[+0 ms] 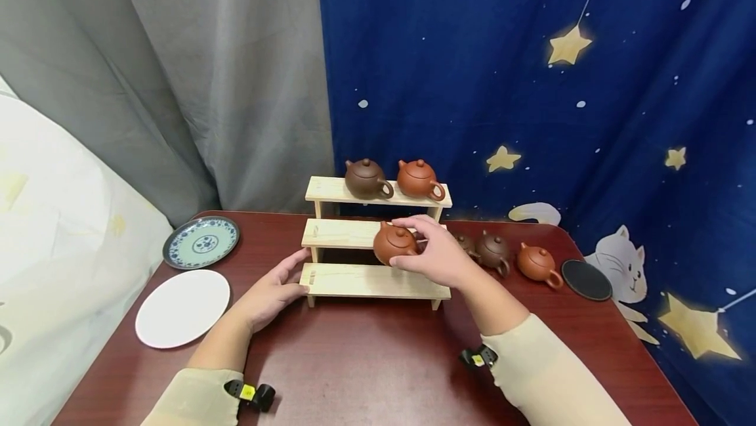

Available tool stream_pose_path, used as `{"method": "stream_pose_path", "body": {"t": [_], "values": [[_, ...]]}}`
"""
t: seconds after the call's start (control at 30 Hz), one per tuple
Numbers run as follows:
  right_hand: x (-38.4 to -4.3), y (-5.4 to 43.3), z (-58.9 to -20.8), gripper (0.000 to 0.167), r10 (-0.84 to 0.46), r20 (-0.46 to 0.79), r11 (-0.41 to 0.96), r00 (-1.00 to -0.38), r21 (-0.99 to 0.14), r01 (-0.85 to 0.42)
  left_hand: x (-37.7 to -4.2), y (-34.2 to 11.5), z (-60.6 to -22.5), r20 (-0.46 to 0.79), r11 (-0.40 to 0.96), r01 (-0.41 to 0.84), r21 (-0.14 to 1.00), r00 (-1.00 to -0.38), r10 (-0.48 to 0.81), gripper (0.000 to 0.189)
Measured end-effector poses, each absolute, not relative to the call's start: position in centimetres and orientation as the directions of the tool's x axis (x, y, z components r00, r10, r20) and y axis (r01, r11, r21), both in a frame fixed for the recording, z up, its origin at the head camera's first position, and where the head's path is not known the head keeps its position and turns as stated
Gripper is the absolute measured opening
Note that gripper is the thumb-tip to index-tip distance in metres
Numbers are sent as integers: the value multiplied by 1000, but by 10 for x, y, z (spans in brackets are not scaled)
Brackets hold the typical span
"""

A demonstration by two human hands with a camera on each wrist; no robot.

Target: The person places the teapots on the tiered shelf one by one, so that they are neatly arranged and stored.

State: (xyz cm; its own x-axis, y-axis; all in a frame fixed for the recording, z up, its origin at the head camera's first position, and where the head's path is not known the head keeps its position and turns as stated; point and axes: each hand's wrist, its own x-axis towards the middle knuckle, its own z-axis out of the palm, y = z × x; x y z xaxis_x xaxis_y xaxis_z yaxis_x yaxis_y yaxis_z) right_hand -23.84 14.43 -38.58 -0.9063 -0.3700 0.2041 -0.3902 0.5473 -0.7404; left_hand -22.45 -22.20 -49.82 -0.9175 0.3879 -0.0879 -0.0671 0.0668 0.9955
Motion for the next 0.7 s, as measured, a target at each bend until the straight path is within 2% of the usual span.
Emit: {"method": "stream_pose_path", "body": {"t": [0.3, 0.7], "values": [[-269, 100, -394, 70, -363, 177, 439, -915, -833, -336, -225, -223, -498, -95, 78, -69, 995, -913, 397, 84], [-283, 74, -400, 72, -375, 188, 454, -908, -817, -356, -225, -222, -498, -81, 68, -58, 996, -911, 405, 84]]}}
